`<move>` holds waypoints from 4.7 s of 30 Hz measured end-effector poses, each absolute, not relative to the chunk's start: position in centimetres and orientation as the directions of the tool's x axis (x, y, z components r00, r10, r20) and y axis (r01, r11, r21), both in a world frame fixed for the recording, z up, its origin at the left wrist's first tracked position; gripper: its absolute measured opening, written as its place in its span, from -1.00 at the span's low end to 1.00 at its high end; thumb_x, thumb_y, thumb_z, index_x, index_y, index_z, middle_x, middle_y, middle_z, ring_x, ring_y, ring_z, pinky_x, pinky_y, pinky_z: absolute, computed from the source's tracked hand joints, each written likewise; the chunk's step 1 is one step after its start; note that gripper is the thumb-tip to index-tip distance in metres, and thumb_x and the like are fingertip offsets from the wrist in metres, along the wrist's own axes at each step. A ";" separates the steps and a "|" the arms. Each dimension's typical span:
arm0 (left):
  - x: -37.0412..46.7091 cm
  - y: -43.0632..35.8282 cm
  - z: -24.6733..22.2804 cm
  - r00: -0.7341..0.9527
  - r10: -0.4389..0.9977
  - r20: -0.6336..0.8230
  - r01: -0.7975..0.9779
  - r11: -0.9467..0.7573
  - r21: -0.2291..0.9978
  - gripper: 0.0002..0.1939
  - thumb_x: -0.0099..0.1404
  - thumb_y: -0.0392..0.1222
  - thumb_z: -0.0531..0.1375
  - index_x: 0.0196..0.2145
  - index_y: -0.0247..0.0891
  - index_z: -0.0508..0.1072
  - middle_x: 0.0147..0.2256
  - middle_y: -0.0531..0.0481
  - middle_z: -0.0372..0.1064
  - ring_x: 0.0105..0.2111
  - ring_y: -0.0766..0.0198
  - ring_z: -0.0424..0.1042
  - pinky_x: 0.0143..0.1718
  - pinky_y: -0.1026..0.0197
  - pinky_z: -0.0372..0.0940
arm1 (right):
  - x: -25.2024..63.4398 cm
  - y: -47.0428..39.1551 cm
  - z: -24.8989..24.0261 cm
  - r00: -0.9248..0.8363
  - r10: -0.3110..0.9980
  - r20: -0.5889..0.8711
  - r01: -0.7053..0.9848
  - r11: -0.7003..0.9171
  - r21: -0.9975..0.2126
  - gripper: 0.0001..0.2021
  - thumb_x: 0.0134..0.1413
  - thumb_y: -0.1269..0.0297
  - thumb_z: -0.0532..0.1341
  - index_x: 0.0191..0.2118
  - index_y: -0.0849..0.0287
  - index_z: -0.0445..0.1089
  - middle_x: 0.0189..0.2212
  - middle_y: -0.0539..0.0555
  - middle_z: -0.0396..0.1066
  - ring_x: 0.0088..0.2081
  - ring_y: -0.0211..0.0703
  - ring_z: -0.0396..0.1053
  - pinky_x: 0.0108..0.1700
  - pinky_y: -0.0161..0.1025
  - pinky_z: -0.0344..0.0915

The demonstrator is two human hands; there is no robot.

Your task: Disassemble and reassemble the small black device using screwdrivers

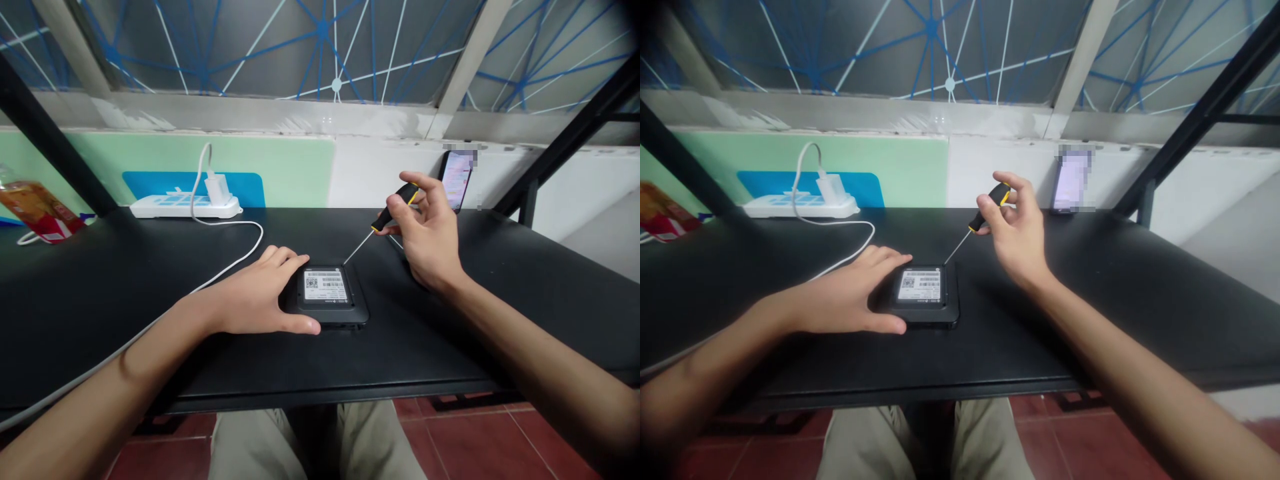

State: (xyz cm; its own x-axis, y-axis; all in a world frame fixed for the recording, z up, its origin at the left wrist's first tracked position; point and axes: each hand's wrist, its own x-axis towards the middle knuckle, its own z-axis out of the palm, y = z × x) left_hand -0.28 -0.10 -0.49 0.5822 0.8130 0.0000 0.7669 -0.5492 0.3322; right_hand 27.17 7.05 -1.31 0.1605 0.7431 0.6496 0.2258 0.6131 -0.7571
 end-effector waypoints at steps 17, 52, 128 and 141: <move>-0.4 0.0 -0.4 0.574 0.819 -0.012 0.774 -0.538 0.335 0.06 0.14 0.47 0.24 0.39 -0.17 0.07 0.29 -0.22 0.13 0.27 -0.19 0.13 0.25 -0.13 0.16 | 27.3 7.6 -2.2 0.122 0.734 0.669 0.245 0.631 -0.737 -0.36 0.16 -0.03 0.30 0.27 -0.22 0.04 -0.10 0.07 0.45 -0.32 -0.07 0.56 -0.40 -0.12 0.57; -0.9 0.8 -1.2 0.509 0.861 -0.018 0.817 -0.476 0.326 0.10 0.13 0.51 0.23 0.41 -0.17 0.04 0.35 -0.19 0.06 0.39 -0.27 -0.11 0.32 -0.20 0.08 | 25.0 4.0 -0.8 0.035 0.728 0.685 0.100 0.679 -0.727 -0.65 0.17 0.07 0.34 0.02 -0.14 0.28 -0.23 -0.02 0.36 -0.37 -0.18 0.51 -0.26 -0.07 0.58; -1.0 0.7 -1.0 0.517 0.856 -0.021 0.813 -0.484 0.324 0.10 0.14 0.52 0.21 0.41 -0.18 0.04 0.35 -0.20 0.06 0.39 -0.28 -0.11 0.32 -0.22 0.07 | 25.8 4.7 -0.4 0.082 0.768 0.635 0.111 0.626 -0.771 -0.75 0.12 0.07 0.35 -0.11 -0.10 0.39 -0.28 -0.01 0.41 -0.33 -0.18 0.50 -0.45 -0.25 0.50; -0.9 0.7 -0.9 0.514 0.857 -0.028 0.814 -0.478 0.329 0.10 0.14 0.50 0.22 0.41 -0.21 0.04 0.35 -0.21 0.06 0.38 -0.28 -0.10 0.32 -0.22 0.06 | 25.6 4.4 -0.5 0.055 0.802 0.595 0.065 0.592 -0.804 -0.76 0.22 0.04 0.26 -0.04 -0.08 0.39 -0.18 0.02 0.45 -0.35 -0.19 0.54 -0.43 -0.24 0.51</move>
State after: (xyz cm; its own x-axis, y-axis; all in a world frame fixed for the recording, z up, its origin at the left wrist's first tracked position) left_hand -0.85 0.67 -0.93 0.5143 0.8572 -0.0279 0.8144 -0.4779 0.3292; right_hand 25.56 4.40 -0.46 0.0554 0.8019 0.5948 0.0647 0.5916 -0.8036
